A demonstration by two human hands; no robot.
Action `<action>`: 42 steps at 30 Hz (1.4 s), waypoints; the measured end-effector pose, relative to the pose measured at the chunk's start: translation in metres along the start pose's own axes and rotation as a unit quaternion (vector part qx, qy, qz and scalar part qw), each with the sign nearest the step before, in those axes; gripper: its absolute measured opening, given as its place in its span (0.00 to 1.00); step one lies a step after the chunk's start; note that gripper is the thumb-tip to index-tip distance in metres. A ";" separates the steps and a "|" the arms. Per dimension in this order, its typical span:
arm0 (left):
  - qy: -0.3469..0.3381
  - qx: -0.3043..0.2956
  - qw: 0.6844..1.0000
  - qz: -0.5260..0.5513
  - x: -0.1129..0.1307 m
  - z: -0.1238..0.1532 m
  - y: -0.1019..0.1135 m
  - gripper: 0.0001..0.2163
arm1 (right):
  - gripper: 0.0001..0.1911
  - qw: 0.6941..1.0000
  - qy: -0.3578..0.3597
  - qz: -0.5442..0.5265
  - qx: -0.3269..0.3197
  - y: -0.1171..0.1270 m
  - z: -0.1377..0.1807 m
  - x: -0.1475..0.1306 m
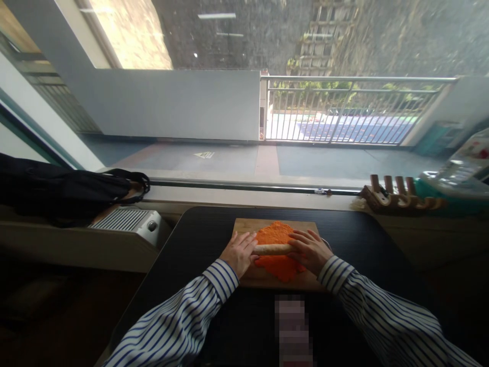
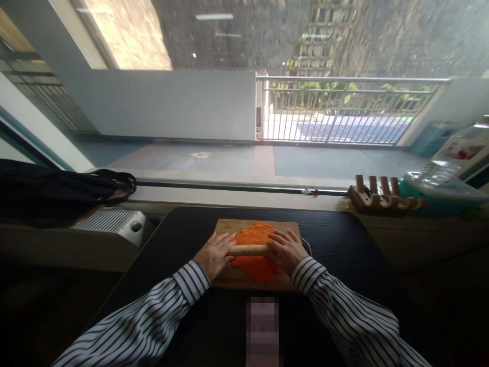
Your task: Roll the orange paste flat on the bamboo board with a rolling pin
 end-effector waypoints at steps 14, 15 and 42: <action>0.080 0.003 0.997 -0.016 -0.013 0.043 -0.011 0.23 | 0.23 0.998 -0.040 -0.023 -0.036 -0.006 -0.019 -0.050; 0.085 -0.001 0.996 -0.013 -0.010 0.041 -0.009 0.24 | 0.24 0.997 -0.063 -0.020 -0.038 -0.007 -0.022 -0.051; 0.180 -0.029 0.983 0.002 -0.042 -0.021 -0.008 0.27 | 0.22 0.990 -0.135 0.016 -0.047 -0.011 -0.079 -0.031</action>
Point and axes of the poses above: each hand's wrist, its own z-axis away from the middle knuckle, its own y-axis out of the back of the hand, x = y × z, the point moved 2 cm from there along -z, towards the middle knuckle, and after that the axes turned 3 degrees about -x, right-handed, at the moved point
